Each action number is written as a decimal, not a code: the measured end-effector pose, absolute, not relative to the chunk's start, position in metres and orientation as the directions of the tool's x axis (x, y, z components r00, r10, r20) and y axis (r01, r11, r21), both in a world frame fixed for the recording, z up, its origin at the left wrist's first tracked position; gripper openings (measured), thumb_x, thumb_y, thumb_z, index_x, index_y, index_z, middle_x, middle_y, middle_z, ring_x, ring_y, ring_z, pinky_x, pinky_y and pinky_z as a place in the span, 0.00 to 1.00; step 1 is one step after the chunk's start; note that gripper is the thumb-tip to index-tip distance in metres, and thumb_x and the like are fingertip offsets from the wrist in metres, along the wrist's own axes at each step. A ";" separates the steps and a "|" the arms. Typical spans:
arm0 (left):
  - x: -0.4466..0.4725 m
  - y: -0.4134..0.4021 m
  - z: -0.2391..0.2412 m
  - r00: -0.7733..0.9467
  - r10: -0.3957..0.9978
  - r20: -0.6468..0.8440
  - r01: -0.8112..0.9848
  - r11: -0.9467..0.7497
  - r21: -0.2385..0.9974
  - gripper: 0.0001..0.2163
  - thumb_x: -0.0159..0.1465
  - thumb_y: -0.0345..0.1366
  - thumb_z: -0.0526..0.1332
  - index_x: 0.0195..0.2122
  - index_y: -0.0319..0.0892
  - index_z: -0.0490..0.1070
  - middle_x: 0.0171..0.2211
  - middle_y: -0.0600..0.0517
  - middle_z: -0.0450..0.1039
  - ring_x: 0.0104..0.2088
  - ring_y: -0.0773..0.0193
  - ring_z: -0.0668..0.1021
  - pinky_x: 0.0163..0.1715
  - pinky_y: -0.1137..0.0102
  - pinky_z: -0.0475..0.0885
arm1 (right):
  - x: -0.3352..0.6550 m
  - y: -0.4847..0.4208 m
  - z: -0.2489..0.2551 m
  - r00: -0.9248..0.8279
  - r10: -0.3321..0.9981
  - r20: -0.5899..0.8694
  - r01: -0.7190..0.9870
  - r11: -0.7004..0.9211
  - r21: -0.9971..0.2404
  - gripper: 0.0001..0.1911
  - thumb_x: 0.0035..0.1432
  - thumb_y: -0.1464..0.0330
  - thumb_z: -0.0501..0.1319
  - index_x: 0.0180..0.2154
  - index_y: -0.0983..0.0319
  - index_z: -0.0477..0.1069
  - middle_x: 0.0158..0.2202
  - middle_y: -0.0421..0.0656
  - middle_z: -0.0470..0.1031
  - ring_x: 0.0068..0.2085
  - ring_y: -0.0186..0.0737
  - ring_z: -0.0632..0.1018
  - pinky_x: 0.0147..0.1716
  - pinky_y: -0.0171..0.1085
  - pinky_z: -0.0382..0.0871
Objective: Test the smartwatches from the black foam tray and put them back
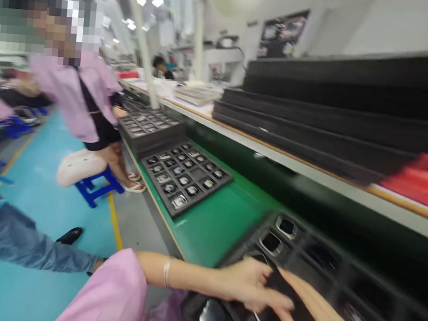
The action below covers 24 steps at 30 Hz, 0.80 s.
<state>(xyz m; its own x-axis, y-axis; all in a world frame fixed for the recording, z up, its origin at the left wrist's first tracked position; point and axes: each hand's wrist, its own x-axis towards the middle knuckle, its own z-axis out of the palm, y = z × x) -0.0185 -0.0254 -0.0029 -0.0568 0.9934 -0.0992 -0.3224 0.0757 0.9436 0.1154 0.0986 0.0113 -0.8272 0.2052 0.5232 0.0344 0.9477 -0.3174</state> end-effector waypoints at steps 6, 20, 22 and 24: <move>-0.010 -0.033 0.003 -0.101 0.988 -0.119 -0.202 0.096 0.975 0.18 0.58 0.45 0.64 0.44 0.35 0.71 0.22 0.57 0.66 0.16 0.75 0.63 0.16 0.76 0.59 | 0.141 0.077 0.025 -0.878 0.212 0.428 -0.015 0.884 -0.468 0.17 0.62 0.65 0.59 0.52 0.62 0.68 0.47 0.50 0.77 0.46 0.46 0.79 0.47 0.43 0.75; 0.000 -0.035 -0.001 -0.134 0.986 -0.102 -0.161 0.079 0.984 0.19 0.57 0.43 0.66 0.44 0.35 0.73 0.26 0.53 0.71 0.30 0.63 0.73 0.32 0.70 0.69 | 0.146 0.075 0.018 -0.872 0.239 0.426 -0.044 0.830 -0.556 0.23 0.58 0.65 0.64 0.54 0.62 0.65 0.50 0.52 0.74 0.49 0.48 0.76 0.48 0.46 0.74; -0.001 -0.035 -0.001 -0.136 0.988 -0.079 -0.143 0.059 0.988 0.18 0.58 0.43 0.65 0.44 0.35 0.73 0.28 0.52 0.72 0.31 0.63 0.73 0.34 0.70 0.69 | 0.146 0.074 0.018 -0.876 0.240 0.418 -0.039 0.828 -0.559 0.23 0.58 0.65 0.64 0.54 0.63 0.65 0.50 0.52 0.74 0.50 0.48 0.76 0.48 0.46 0.73; -0.001 -0.034 0.000 -0.130 0.991 -0.043 -0.126 0.027 0.992 0.17 0.60 0.42 0.64 0.45 0.35 0.73 0.31 0.50 0.74 0.33 0.62 0.74 0.37 0.69 0.69 | 0.146 0.074 0.018 -0.878 0.241 0.413 -0.035 0.829 -0.559 0.24 0.58 0.65 0.64 0.54 0.64 0.65 0.50 0.53 0.74 0.50 0.49 0.76 0.48 0.46 0.73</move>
<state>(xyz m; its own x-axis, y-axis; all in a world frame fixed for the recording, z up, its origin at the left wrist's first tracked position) -0.0007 -0.0342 0.0001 -0.1303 0.9905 -0.0432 -0.1260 0.0267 0.9917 0.1461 0.0738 0.0179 -0.8784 0.2408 0.4129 -0.0355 0.8287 -0.5586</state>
